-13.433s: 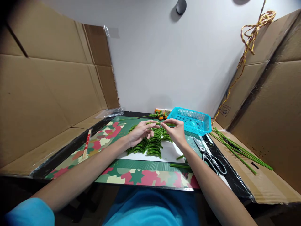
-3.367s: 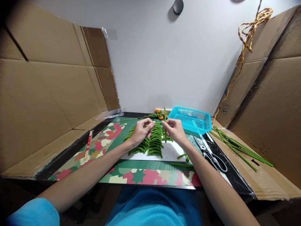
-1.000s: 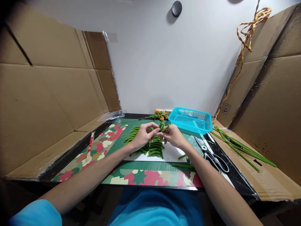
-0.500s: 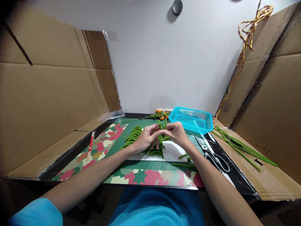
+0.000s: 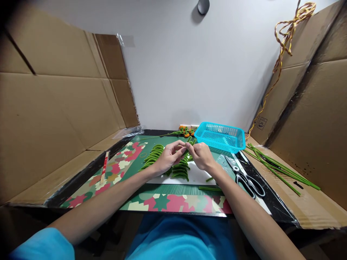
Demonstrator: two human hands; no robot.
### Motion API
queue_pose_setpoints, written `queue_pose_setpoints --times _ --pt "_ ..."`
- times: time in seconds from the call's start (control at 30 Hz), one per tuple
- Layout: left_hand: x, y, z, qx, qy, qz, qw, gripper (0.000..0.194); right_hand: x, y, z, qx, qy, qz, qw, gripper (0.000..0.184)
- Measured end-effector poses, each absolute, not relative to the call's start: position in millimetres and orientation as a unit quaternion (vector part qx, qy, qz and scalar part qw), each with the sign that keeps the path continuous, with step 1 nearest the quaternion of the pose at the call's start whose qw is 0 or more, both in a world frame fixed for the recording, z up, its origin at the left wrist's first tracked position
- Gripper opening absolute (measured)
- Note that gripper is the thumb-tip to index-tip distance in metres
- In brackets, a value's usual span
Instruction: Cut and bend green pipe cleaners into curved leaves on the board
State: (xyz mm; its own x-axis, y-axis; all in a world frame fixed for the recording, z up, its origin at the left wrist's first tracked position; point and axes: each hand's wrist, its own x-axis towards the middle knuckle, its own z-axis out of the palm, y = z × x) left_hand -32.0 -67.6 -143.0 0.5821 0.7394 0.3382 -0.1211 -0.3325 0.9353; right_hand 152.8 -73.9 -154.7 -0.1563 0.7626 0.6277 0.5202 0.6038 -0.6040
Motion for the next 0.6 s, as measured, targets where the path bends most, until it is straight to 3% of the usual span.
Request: queue_pose_setpoints --times 0.6 --pt "-31.7 -70.4 -142.6 0.753 0.236 0.365 0.494 0.049 154.4 -76.1 -149.4 -0.434 -0.704 0.143 0.544 0.08"
